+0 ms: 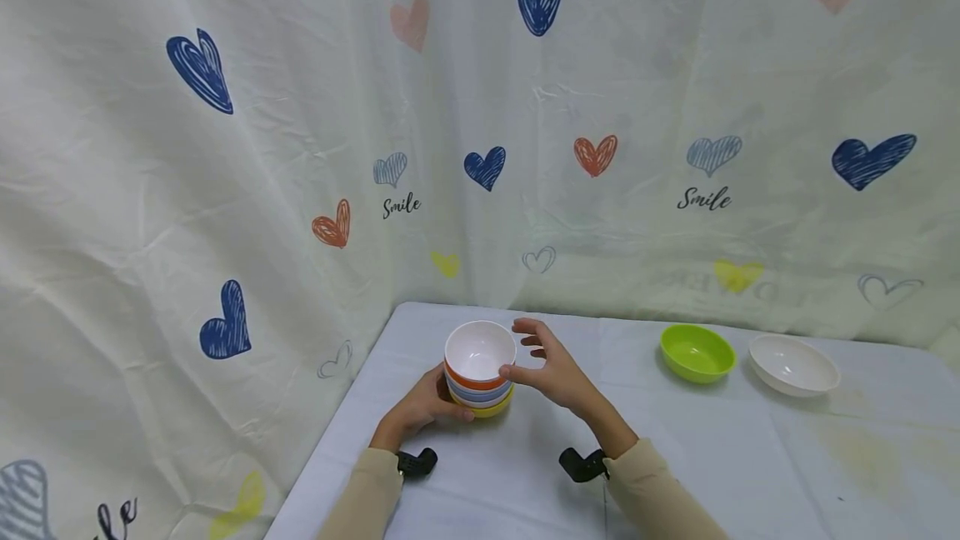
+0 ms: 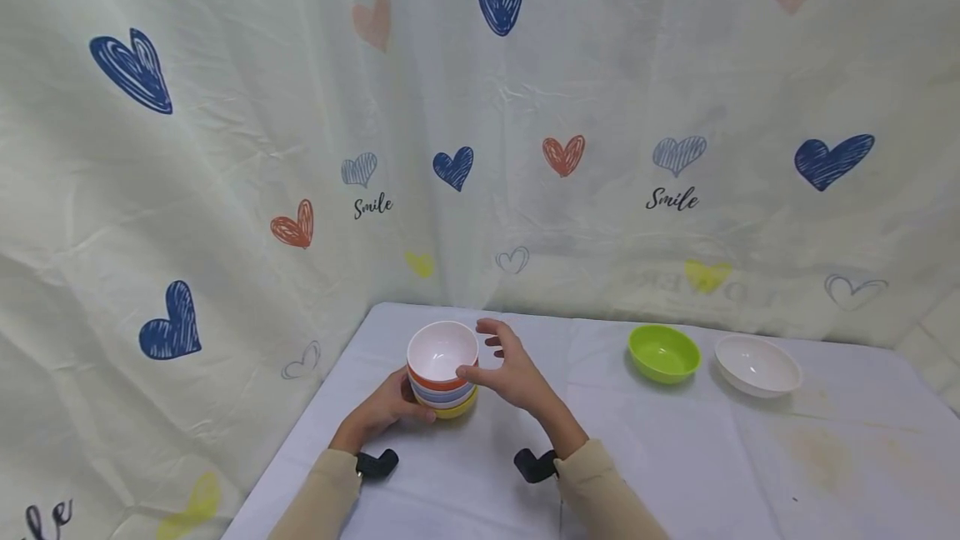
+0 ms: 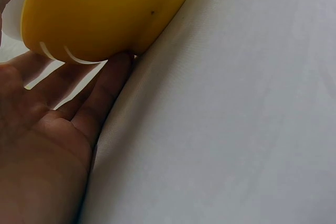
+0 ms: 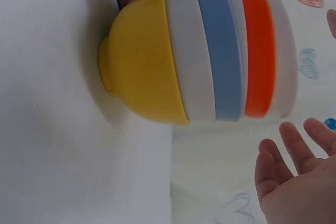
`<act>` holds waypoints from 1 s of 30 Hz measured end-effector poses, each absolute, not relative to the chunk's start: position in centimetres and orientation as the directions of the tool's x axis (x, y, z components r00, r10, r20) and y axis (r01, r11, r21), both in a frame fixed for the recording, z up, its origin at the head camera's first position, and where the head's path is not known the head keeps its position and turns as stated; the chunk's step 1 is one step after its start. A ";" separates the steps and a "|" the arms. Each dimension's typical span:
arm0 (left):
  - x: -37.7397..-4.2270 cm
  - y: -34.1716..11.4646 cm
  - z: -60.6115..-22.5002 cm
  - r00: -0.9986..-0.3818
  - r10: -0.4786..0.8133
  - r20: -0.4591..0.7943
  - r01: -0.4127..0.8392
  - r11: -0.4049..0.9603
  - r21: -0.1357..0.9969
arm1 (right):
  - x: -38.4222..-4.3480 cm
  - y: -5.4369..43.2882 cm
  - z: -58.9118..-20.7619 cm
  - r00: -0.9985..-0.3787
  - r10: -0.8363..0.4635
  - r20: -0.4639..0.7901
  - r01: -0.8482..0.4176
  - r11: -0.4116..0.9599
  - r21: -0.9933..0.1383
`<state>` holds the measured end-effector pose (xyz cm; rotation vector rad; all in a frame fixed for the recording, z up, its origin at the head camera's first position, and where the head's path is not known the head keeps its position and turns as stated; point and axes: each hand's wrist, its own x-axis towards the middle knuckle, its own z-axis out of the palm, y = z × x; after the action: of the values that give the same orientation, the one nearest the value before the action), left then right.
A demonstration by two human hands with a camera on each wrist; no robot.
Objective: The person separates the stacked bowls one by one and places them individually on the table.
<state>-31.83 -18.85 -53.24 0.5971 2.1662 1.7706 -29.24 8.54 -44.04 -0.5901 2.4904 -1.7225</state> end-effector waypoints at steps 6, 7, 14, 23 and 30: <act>-31.8 -19.0 -53.3 -0.875 0.482 0.043 0.137 0.161 0.977 | -29.6 7.1 -44.9 -0.926 -0.349 0.147 -0.261 0.308 -0.915; -31.8 -19.0 -53.3 -0.875 0.482 0.041 0.135 0.161 0.978 | -29.7 6.9 -45.1 -0.927 -0.348 0.141 -0.255 0.307 -0.917; -31.8 -18.9 -53.3 -0.875 0.482 0.047 0.145 0.168 0.975 | -30.3 6.2 -45.6 -0.923 -0.368 0.111 -0.240 0.326 -0.914; -31.8 -19.0 -53.3 -0.873 0.485 0.050 0.148 0.166 0.975 | -30.7 5.5 -45.9 -0.910 -0.397 0.117 -0.253 0.309 -0.917; -31.8 -19.0 -53.3 -0.875 0.481 0.051 0.153 0.175 0.973 | -31.1 5.0 -46.2 -0.918 -0.374 0.134 -0.259 0.309 -0.915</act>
<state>-31.83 -18.97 -53.27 0.6083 2.1858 1.7589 -31.10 4.98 -46.16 -0.5961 2.4558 -1.6860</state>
